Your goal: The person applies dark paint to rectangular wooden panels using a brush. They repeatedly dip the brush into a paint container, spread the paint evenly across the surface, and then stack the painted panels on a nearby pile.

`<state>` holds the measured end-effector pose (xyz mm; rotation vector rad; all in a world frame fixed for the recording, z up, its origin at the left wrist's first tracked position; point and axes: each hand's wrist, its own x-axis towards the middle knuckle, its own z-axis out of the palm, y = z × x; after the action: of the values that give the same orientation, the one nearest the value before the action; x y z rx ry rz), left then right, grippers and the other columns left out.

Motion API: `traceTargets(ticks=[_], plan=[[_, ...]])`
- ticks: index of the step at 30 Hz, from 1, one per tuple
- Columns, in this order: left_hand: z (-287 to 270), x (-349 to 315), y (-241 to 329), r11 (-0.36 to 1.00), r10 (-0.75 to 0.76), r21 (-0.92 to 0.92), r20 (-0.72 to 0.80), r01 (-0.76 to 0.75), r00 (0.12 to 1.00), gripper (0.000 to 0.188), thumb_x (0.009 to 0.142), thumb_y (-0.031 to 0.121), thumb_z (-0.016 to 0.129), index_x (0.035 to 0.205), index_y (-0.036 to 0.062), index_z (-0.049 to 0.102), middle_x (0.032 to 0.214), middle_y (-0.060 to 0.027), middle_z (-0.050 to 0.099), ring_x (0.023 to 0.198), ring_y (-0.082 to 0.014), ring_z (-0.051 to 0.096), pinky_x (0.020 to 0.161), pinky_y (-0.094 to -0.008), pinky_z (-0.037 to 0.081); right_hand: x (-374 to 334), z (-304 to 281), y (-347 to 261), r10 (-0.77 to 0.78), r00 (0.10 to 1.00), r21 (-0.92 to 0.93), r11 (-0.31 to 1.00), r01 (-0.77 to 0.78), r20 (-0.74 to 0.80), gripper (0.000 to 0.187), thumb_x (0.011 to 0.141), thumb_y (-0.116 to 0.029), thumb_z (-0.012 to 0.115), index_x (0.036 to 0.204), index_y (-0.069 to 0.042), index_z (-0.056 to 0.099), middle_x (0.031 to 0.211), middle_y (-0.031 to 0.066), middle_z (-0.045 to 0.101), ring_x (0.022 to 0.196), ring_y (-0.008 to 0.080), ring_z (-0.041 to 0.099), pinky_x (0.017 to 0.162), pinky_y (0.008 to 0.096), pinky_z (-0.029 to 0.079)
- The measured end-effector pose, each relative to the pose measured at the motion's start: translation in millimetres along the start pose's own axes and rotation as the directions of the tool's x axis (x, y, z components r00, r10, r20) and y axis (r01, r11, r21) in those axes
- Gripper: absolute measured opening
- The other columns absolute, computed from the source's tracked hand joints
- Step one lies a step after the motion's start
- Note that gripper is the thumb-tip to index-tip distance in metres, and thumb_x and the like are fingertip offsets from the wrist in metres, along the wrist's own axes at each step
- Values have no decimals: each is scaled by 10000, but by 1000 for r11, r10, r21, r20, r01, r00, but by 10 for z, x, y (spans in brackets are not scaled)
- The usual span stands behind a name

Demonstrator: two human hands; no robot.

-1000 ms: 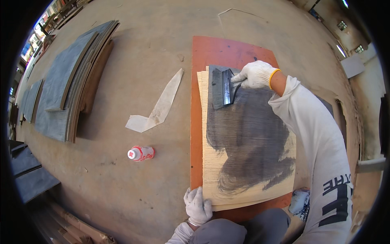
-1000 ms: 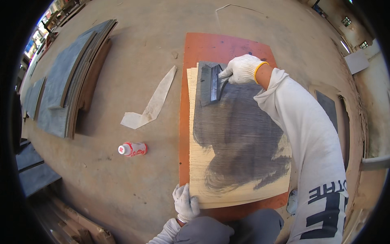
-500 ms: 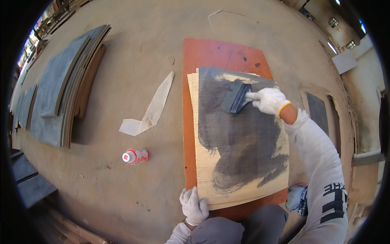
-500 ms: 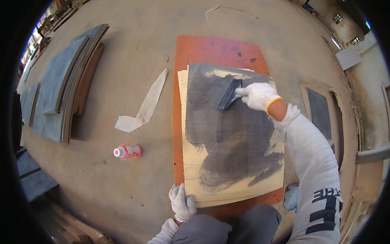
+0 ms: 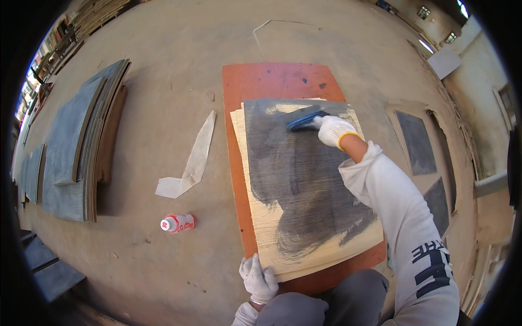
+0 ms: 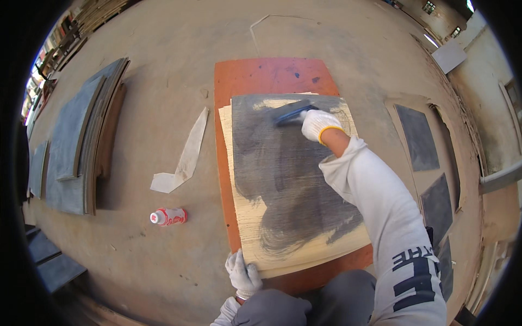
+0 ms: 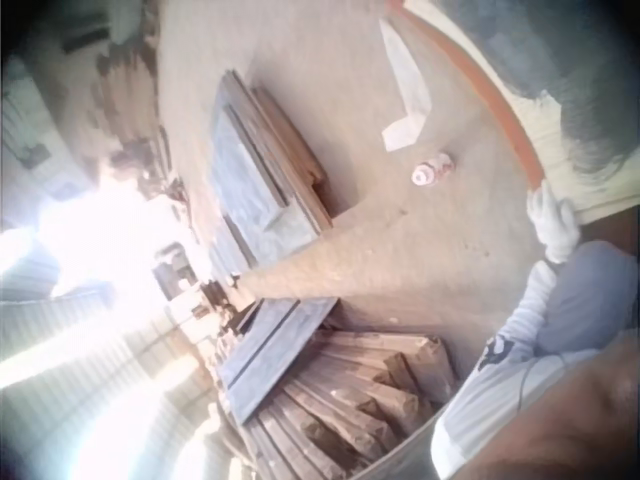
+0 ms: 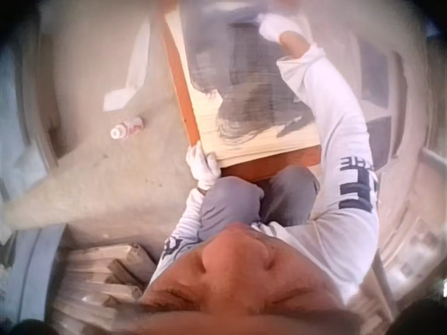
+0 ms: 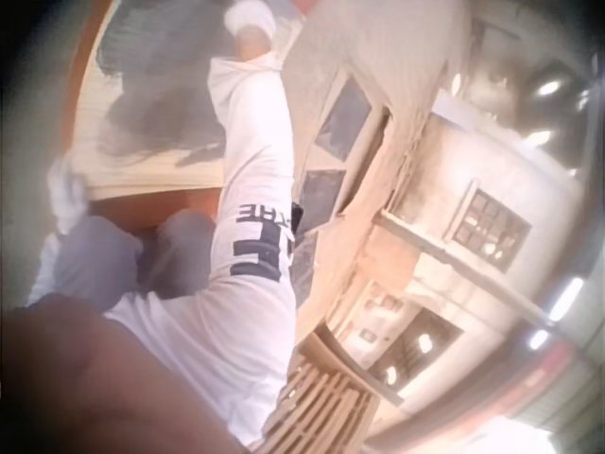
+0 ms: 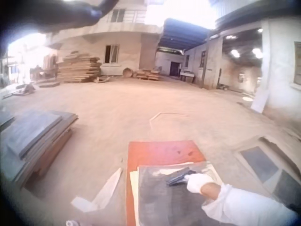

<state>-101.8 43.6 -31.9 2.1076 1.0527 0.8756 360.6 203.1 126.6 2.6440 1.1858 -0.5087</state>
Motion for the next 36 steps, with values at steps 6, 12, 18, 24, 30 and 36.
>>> traceTargets(ticks=[6,12,18,24,30,36], plan=[[-31,6,-23,1000,4,10,-28,-4,1000,543,993,246,582,1425,-83,583,1228,-271,682,1138,-473,628,1136,-639,421,446,42,-461,-156,985,-62,987,152,-79,379,925,-127,601,1248,-30,775,1236,214,775,1165,405,738,977,481,579],[3,-2,-10,1000,2,1,5,-2,1000,580,961,248,630,1437,-79,570,1212,-259,674,1128,-454,630,1151,-638,402,935,-242,-499,-29,977,-142,988,60,213,320,888,-91,617,1129,-6,809,1059,223,776,928,333,741,827,517,573],[34,17,38,999,15,-41,33,-13,999,589,948,250,650,1438,-67,571,1219,-243,672,1144,-435,623,1153,-629,404,961,-466,-558,-39,959,-145,986,82,280,280,903,-111,654,1115,-28,817,1081,195,777,957,332,732,850,557,562],[-52,-6,-36,1000,-23,4,18,23,1000,589,928,237,670,1429,-62,585,1232,-226,676,1161,-413,623,1159,-627,401,622,-500,-1194,-146,945,-167,965,201,294,261,891,-128,656,1078,-13,797,1083,223,768,998,437,734,884,708,550],[-127,62,0,999,-43,-5,23,43,999,568,932,237,646,1404,-77,604,1219,-247,685,1137,-438,636,1153,-639,408,604,-551,-520,-107,953,-228,958,174,282,280,898,-219,711,1048,1,801,938,165,795,815,296,743,772,465,581],[-128,59,-14,998,-56,-1,19,56,998,560,944,227,622,1409,-84,600,1200,-266,686,1116,-456,647,1149,-650,409,348,-336,-111,-77,993,31,997,74,92,401,898,-243,637,1213,-38,776,1087,226,784,999,417,747,881,488,575]])
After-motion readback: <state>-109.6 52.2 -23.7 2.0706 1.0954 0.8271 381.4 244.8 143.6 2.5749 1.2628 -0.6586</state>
